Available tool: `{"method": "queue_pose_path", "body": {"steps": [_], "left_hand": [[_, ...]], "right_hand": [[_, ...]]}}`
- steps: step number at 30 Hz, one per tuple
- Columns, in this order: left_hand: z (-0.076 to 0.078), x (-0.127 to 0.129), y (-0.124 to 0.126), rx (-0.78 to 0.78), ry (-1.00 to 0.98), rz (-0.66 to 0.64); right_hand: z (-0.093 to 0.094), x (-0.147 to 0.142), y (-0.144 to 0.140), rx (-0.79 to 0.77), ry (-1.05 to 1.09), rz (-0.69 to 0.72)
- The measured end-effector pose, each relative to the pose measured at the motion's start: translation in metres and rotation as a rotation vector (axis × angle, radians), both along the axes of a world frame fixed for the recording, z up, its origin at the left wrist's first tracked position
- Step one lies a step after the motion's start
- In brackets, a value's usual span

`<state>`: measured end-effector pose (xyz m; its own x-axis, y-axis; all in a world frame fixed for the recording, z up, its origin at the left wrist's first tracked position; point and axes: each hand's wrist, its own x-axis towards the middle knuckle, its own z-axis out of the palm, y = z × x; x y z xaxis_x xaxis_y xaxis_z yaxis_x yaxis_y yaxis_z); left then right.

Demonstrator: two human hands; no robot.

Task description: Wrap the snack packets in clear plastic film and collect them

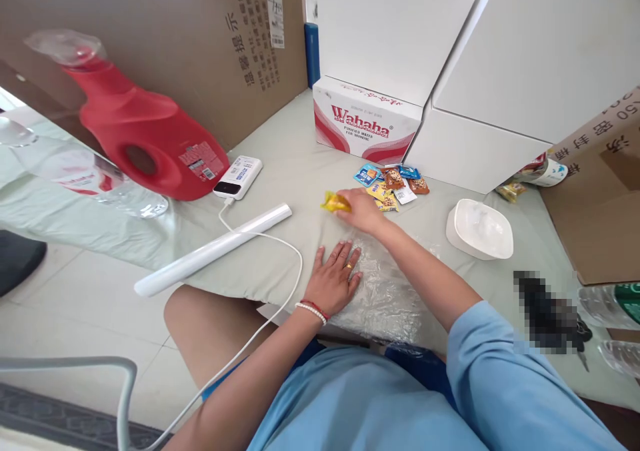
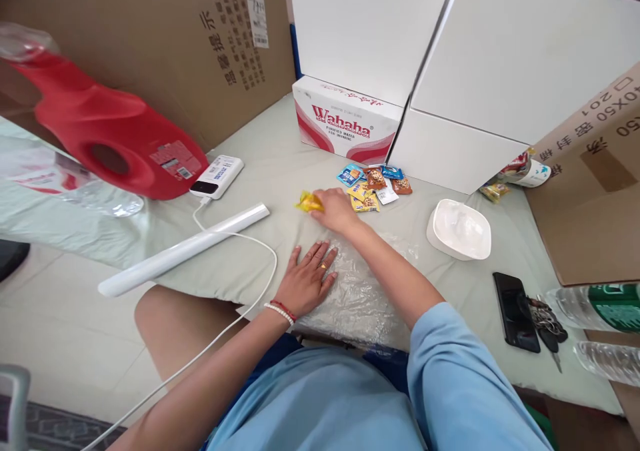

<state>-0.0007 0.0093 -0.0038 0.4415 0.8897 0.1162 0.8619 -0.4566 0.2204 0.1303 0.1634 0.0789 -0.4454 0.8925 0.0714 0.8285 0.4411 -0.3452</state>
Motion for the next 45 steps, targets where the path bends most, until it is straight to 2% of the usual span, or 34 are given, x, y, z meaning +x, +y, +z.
{"method": "queue_pose_path", "body": {"steps": [2,4,6,8,10,12,15,18,22,26,29,31,35,39,41,43,45], "left_hand": [[-0.001,0.000,-0.001,0.014,-0.013,0.009],[-0.001,0.000,-0.001,0.021,-0.029,0.018],[-0.001,0.000,-0.001,0.022,-0.046,0.025],[-0.001,0.000,-0.002,0.015,-0.059,0.032],[-0.001,0.001,-0.002,0.006,-0.067,0.042],[0.000,0.002,-0.002,0.001,-0.069,0.058],[0.002,0.004,-0.002,-0.011,-0.065,0.077],[0.006,0.001,0.001,-0.047,-0.059,0.087],[0.009,-0.012,0.009,-0.077,-0.029,0.072],[0.007,-0.026,0.015,-0.025,-0.006,0.004],[0.005,-0.031,0.016,0.006,-0.009,-0.008],[0.004,-0.031,0.015,0.014,-0.014,-0.001],[0.004,-0.030,0.015,0.009,-0.021,0.009],[0.005,-0.031,0.017,0.010,-0.011,0.011],[0.005,-0.031,0.017,0.003,-0.013,0.010],[0.005,-0.032,0.017,-0.008,-0.016,0.010],[0.005,-0.033,0.017,-0.013,-0.018,0.015]], "right_hand": [[0.020,0.026,-0.011,0.112,0.219,-0.057],[0.040,0.058,-0.034,0.234,0.350,-0.128],[0.053,0.085,-0.066,0.228,0.342,-0.166],[0.053,0.102,-0.098,0.174,0.281,-0.128],[0.037,0.107,-0.124,0.123,0.220,-0.077],[0.009,0.106,-0.139,0.084,0.154,-0.057],[-0.034,0.103,-0.150,0.022,0.045,-0.080],[-0.064,0.107,-0.154,0.010,0.013,-0.095],[-0.075,0.113,-0.153,0.053,0.030,-0.097],[-0.065,0.112,-0.146,0.013,-0.020,-0.094],[-0.043,0.111,-0.131,-0.028,-0.003,-0.033],[-0.025,0.111,-0.108,-0.003,0.046,-0.018],[-0.003,0.099,-0.026,0.053,-0.032,-0.106],[-0.008,0.069,0.070,0.102,-0.212,-0.204],[-0.017,0.051,0.103,0.082,-0.286,-0.256],[-0.026,0.034,0.118,0.002,-0.362,-0.285],[-0.035,0.019,0.117,-0.039,-0.405,-0.250]]}}
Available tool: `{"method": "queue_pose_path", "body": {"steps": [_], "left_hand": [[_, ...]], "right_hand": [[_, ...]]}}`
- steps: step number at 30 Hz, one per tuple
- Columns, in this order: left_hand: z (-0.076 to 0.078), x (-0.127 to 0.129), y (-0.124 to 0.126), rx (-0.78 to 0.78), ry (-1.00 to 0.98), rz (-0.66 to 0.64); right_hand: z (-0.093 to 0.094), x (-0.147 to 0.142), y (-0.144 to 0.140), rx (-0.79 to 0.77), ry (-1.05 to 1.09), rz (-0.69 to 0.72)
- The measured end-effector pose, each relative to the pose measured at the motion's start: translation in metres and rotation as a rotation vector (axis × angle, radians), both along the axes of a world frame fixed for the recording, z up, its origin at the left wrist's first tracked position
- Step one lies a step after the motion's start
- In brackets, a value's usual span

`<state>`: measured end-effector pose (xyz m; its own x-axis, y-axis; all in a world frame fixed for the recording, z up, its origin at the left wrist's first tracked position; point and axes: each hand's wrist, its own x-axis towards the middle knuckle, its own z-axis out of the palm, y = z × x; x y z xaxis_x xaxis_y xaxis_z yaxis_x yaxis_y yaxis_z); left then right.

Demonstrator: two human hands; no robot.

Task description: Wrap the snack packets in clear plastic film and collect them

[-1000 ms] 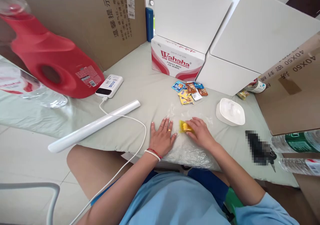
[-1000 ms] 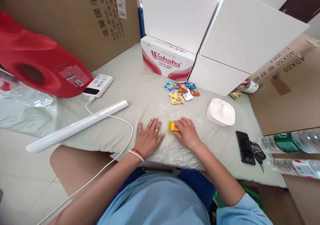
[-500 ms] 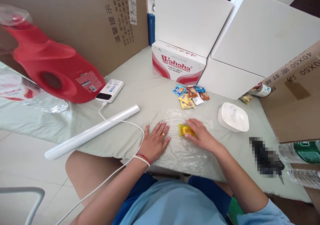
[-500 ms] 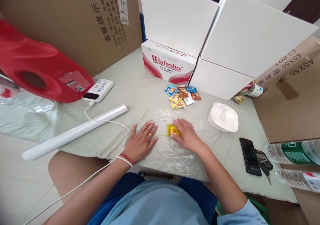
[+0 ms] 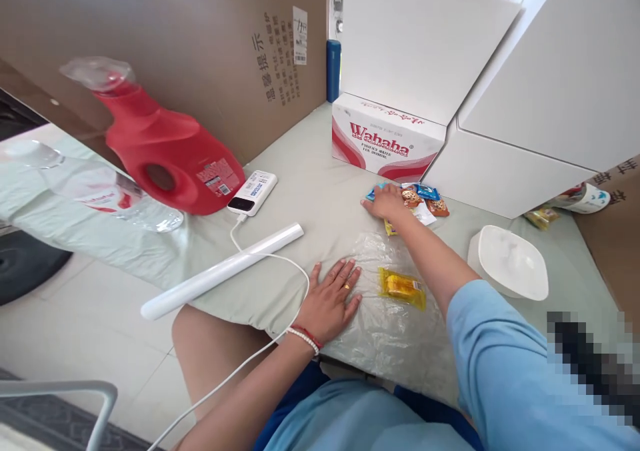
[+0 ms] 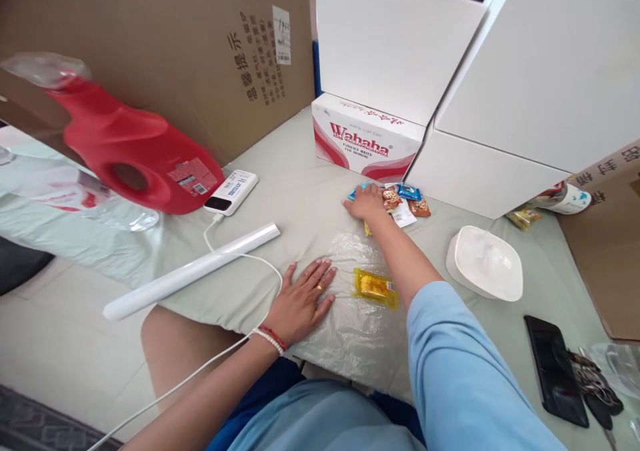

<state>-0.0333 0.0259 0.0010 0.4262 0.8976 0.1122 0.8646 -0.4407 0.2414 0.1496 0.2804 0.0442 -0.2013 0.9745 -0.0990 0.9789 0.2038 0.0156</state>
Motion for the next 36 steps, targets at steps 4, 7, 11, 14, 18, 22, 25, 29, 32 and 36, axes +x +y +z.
{"method": "queue_pose_path", "body": {"steps": [4,7,11,14,18,22,25,29,32,36], "left_hand": [[0.001,0.000,0.000,0.004,-0.003,-0.004],[0.003,0.000,0.001,-0.006,-0.008,-0.006],[0.003,0.000,0.001,-0.013,-0.004,-0.001],[0.003,0.001,0.001,-0.009,-0.011,-0.007],[0.001,0.002,0.000,0.001,-0.024,-0.002],[0.000,0.002,0.000,0.008,-0.006,-0.004],[0.001,0.003,0.000,0.021,0.010,-0.006],[0.001,0.005,-0.001,0.034,0.030,0.002],[0.001,0.005,-0.002,0.038,0.040,0.002],[0.002,0.006,-0.001,0.039,0.045,0.004]], "right_hand": [[-0.011,-0.019,-0.027,0.024,0.012,0.185],[-0.008,-0.020,-0.044,-0.006,0.026,0.206],[0.017,0.006,-0.064,0.112,0.166,0.180],[0.037,0.046,-0.094,0.355,0.627,0.016],[0.047,0.096,-0.158,0.011,1.321,-0.300],[0.028,0.109,-0.221,-0.289,1.498,-0.490],[0.003,0.102,-0.246,-0.239,1.357,-0.500],[-0.016,0.096,-0.257,0.061,0.879,-0.376],[-0.009,0.095,-0.258,0.233,0.591,-0.196],[0.007,0.092,-0.256,0.103,0.372,0.123]]}}
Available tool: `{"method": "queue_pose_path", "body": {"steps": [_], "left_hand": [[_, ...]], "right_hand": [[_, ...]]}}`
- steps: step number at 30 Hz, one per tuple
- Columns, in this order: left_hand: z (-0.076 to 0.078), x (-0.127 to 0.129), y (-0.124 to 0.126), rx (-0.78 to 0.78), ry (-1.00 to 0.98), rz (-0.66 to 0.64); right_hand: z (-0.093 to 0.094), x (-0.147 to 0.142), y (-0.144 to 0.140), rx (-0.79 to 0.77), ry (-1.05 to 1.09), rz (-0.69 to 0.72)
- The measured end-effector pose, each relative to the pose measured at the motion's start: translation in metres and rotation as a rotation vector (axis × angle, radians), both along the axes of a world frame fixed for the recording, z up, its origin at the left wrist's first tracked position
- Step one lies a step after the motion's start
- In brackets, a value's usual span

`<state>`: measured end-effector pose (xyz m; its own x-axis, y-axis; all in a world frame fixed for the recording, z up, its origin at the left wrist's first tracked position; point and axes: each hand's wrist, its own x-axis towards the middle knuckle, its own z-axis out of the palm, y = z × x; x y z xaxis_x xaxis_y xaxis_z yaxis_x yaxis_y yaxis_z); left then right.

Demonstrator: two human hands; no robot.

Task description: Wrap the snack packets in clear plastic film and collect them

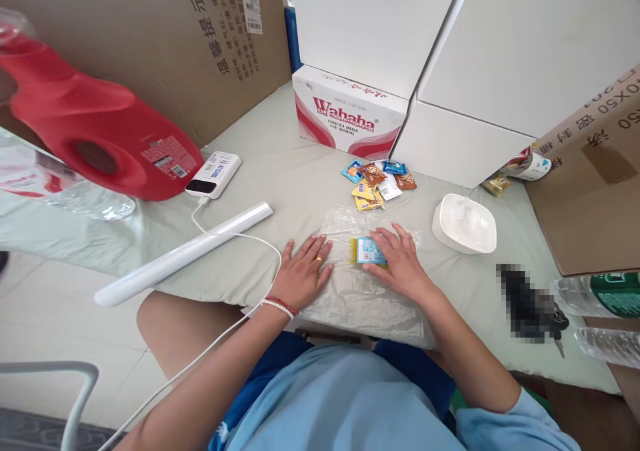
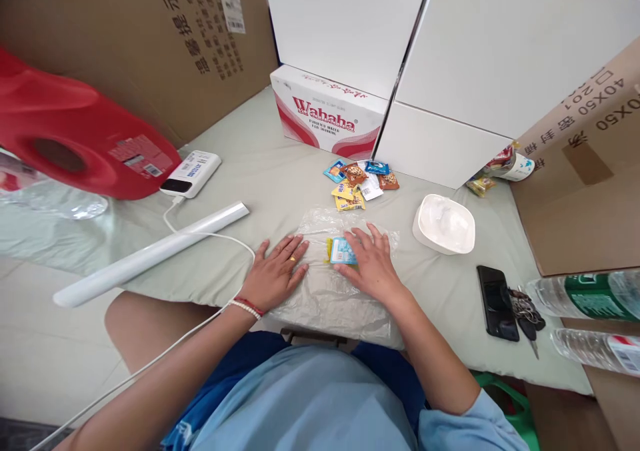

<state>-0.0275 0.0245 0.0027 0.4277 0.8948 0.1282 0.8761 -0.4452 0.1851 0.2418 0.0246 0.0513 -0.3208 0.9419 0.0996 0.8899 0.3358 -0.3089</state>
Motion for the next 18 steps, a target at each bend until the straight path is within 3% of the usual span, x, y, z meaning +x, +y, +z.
{"method": "queue_pose_path", "body": {"steps": [4,12,18], "left_hand": [[0.000,0.001,0.000,-0.006,-0.015,0.001],[0.000,0.000,0.000,-0.012,-0.039,-0.005],[-0.002,0.000,0.000,-0.031,-0.056,-0.005]], "right_hand": [[-0.001,-0.006,0.002,-0.082,-0.137,0.087],[-0.020,-0.014,-0.003,0.006,-0.201,0.106],[-0.019,-0.003,-0.001,0.067,-0.198,0.156]]}}
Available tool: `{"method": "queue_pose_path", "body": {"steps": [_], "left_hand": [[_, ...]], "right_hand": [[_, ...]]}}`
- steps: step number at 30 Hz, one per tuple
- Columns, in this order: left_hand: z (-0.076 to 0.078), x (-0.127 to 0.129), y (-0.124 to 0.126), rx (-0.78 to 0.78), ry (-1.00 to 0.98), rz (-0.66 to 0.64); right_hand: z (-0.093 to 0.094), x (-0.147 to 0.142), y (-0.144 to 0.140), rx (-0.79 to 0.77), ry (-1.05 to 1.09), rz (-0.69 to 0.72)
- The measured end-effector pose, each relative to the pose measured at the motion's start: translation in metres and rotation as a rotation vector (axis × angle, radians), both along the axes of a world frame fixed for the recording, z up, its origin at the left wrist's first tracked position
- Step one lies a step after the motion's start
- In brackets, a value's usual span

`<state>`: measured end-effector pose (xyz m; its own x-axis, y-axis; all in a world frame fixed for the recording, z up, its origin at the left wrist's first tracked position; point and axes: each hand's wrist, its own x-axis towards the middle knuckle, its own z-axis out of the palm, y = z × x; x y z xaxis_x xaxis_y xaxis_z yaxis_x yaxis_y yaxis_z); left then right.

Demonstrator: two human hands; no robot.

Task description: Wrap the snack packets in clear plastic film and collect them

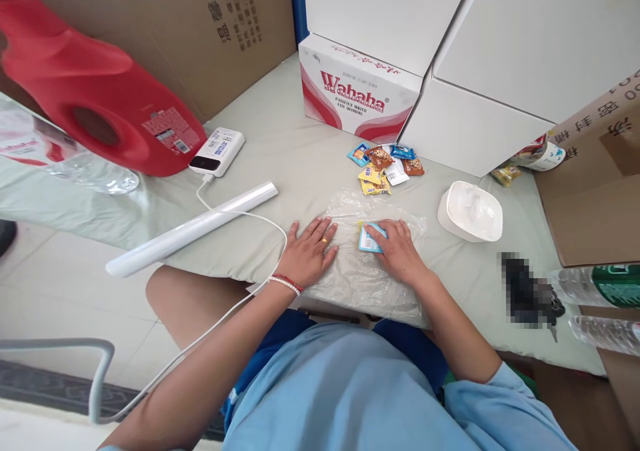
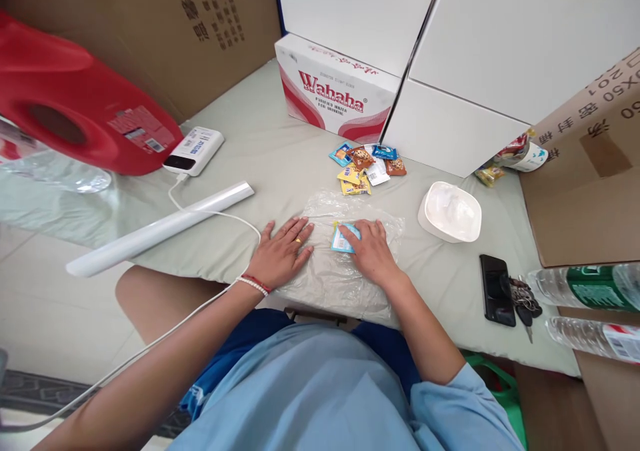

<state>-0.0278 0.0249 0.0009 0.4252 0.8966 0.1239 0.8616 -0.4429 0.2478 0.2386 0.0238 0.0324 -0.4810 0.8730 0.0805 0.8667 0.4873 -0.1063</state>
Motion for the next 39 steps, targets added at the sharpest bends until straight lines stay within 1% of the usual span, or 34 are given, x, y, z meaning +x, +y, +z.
{"method": "queue_pose_path", "body": {"steps": [3,8,10,16,19,22,28,31,35,37,39], "left_hand": [[-0.001,0.000,0.000,-0.003,-0.015,0.000],[0.000,0.001,0.000,-0.006,-0.026,0.005],[0.000,0.001,0.000,-0.006,-0.028,0.001],[0.000,0.000,0.001,-0.009,-0.024,0.005],[0.000,0.000,0.000,-0.008,-0.007,0.002],[-0.001,0.000,0.000,-0.012,0.002,0.001],[-0.001,0.000,0.001,-0.001,-0.004,0.000],[0.000,0.000,0.001,-0.008,-0.007,-0.007],[0.001,0.000,0.000,-0.010,-0.011,-0.004],[0.001,0.000,0.001,-0.015,-0.013,-0.004],[0.000,-0.001,0.003,-0.029,-0.022,-0.005]], "right_hand": [[0.001,0.001,0.000,0.030,0.018,0.009],[-0.008,-0.006,-0.002,-0.058,-0.002,0.014],[-0.009,-0.007,-0.003,-0.088,0.009,0.022],[0.004,0.003,-0.006,-0.157,0.093,0.007],[0.007,0.007,-0.005,-0.173,0.091,-0.008],[0.007,0.007,-0.001,-0.157,0.075,-0.006],[0.000,0.001,0.009,-0.161,0.042,0.066],[-0.002,-0.001,0.009,-0.130,0.039,0.030],[-0.005,-0.008,0.002,-0.097,0.013,-0.020],[-0.006,-0.011,-0.001,-0.097,0.000,-0.020],[-0.002,-0.010,-0.004,-0.118,0.010,-0.003]]}}
